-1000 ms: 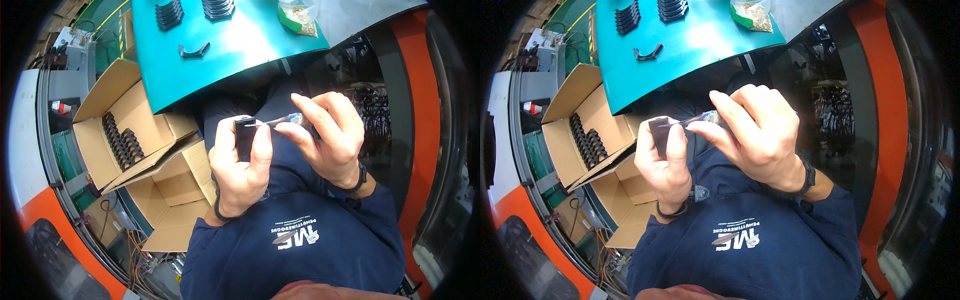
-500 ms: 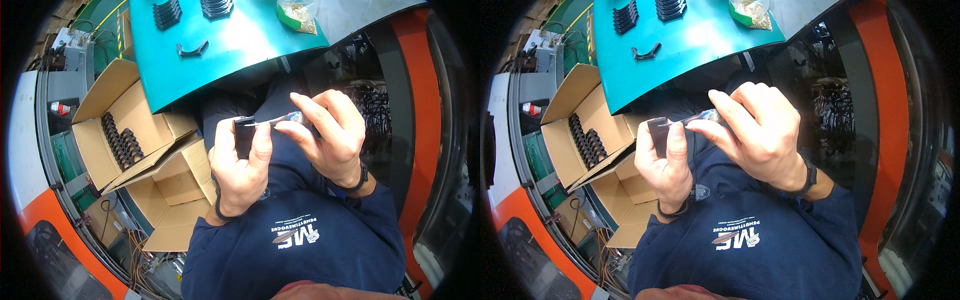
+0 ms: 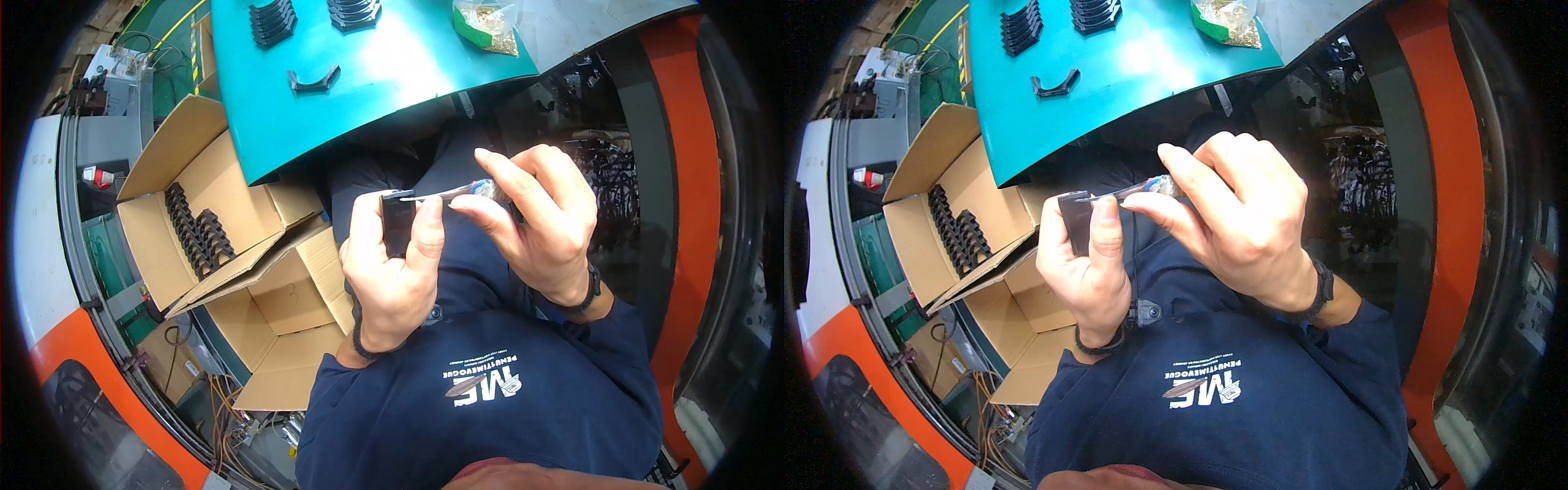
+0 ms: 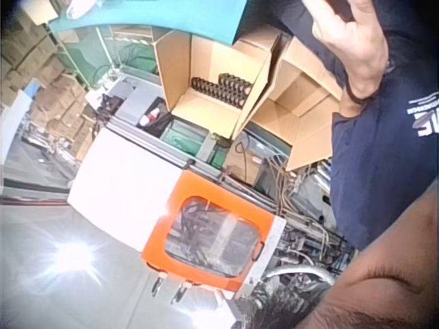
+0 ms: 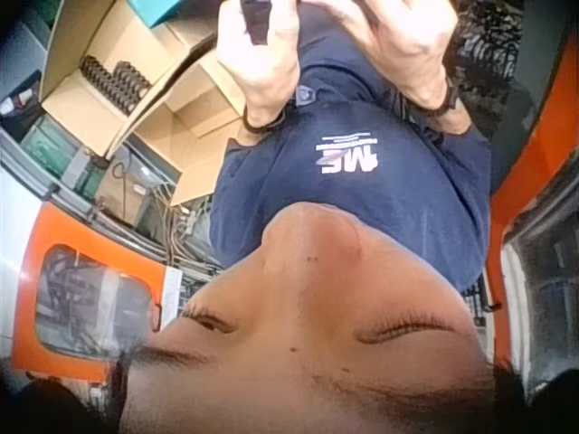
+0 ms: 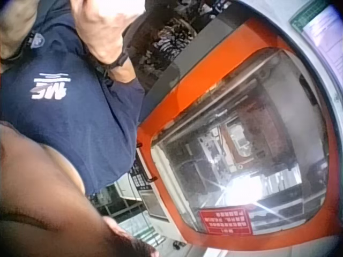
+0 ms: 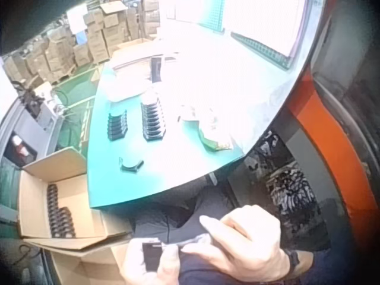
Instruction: Deburring and inspecting plastic molded parts at a manufacturing station.
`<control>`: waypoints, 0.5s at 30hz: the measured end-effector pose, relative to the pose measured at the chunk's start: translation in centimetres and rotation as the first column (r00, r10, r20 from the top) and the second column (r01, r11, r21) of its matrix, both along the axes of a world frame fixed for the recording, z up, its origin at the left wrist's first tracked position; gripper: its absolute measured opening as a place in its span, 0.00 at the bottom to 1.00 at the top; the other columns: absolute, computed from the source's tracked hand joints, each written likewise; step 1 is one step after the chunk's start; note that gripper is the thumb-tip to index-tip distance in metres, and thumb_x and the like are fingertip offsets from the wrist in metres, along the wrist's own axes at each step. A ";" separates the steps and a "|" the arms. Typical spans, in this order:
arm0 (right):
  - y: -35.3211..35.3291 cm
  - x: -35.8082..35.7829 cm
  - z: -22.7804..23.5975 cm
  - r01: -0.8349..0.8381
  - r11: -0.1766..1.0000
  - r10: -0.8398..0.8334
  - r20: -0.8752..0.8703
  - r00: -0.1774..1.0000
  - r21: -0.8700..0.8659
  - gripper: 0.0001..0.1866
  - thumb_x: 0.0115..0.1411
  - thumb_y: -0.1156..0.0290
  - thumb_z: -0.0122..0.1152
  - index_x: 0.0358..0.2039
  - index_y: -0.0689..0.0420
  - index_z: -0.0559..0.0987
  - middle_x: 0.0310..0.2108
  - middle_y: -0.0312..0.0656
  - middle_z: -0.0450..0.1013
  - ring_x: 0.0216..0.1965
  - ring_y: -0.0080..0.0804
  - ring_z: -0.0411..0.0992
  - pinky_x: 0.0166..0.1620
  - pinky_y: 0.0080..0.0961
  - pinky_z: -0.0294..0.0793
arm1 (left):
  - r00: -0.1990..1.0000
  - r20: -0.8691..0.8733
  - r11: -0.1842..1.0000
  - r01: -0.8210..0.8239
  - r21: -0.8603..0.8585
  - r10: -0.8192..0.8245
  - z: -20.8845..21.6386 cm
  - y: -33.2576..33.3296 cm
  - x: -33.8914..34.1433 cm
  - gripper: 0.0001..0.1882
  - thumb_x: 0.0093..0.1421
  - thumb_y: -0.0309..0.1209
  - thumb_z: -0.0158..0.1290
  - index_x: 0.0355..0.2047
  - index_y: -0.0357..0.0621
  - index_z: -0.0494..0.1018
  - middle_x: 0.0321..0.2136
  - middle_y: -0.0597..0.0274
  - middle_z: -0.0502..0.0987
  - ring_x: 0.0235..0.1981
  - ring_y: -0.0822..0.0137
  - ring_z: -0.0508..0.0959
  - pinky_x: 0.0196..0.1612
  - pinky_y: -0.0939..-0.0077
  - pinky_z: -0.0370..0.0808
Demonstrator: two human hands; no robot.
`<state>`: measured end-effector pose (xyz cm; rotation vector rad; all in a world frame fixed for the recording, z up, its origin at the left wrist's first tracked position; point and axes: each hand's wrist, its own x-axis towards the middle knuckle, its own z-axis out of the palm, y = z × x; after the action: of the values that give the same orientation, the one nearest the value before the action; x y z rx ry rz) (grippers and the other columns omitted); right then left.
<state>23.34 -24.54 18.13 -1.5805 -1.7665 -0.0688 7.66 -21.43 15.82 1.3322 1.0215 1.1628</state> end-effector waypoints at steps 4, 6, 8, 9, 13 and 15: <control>0.0 0.3 -0.2 0.053 0.999 -0.052 -0.064 0.997 0.002 0.22 0.40 0.66 0.75 0.35 0.62 0.80 0.22 0.39 0.69 0.21 0.31 0.67 0.24 0.24 0.65 | 1.000 0.028 0.999 0.001 -0.043 0.000 0.1 0.1 0.1 0.09 0.60 0.30 0.56 0.30 0.37 0.69 0.20 0.70 0.71 0.20 0.83 0.66 0.24 0.88 0.63; -0.1 0.6 -0.3 0.103 0.994 -0.106 -0.126 0.986 -0.027 0.20 0.40 0.68 0.75 0.34 0.62 0.80 0.22 0.41 0.69 0.22 0.33 0.68 0.25 0.26 0.66 | 0.998 0.063 0.997 0.016 -0.076 -0.012 -0.6 0.4 -0.4 0.12 0.62 0.34 0.53 0.28 0.39 0.68 0.20 0.71 0.67 0.18 0.84 0.61 0.22 0.89 0.57; -0.5 1.2 -1.0 0.137 0.989 -0.147 -0.201 0.969 -0.060 0.18 0.42 0.70 0.74 0.34 0.63 0.80 0.22 0.42 0.69 0.22 0.33 0.68 0.26 0.25 0.66 | 0.997 0.078 0.994 -0.021 -0.110 0.029 -0.8 1.5 0.2 0.13 0.64 0.34 0.50 0.26 0.38 0.67 0.18 0.69 0.66 0.15 0.83 0.59 0.19 0.88 0.54; -0.6 1.3 -1.1 0.156 0.984 -0.171 -0.217 0.961 -0.085 0.17 0.43 0.72 0.73 0.34 0.64 0.80 0.22 0.42 0.69 0.22 0.33 0.68 0.26 0.25 0.66 | 0.995 0.094 0.990 0.000 -0.141 0.014 -1.2 2.2 0.1 0.12 0.64 0.33 0.49 0.26 0.38 0.67 0.18 0.69 0.66 0.15 0.83 0.60 0.19 0.87 0.54; -1.5 2.2 -2.7 0.188 0.968 -0.228 -0.267 0.936 -0.164 0.15 0.46 0.75 0.71 0.35 0.64 0.80 0.22 0.42 0.69 0.22 0.30 0.68 0.26 0.24 0.65 | 0.998 0.000 0.998 -0.059 -0.026 0.059 -4.6 7.8 0.1 0.10 0.65 0.30 0.48 0.27 0.39 0.68 0.18 0.70 0.65 0.16 0.83 0.61 0.19 0.87 0.56; -1.7 2.4 -3.1 0.194 0.963 -0.241 -0.276 0.930 -0.186 0.14 0.48 0.75 0.70 0.35 0.64 0.80 0.22 0.42 0.69 0.22 0.30 0.68 0.26 0.24 0.65 | 0.966 -0.229 0.985 -0.091 0.146 0.123 -7.9 13.0 -1.6 0.11 0.65 0.32 0.48 0.27 0.40 0.68 0.17 0.72 0.63 0.16 0.83 0.60 0.19 0.86 0.56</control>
<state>25.78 -26.27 15.04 -1.7923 -1.3865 0.1966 6.10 -8.45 7.87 1.5671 1.2171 1.1900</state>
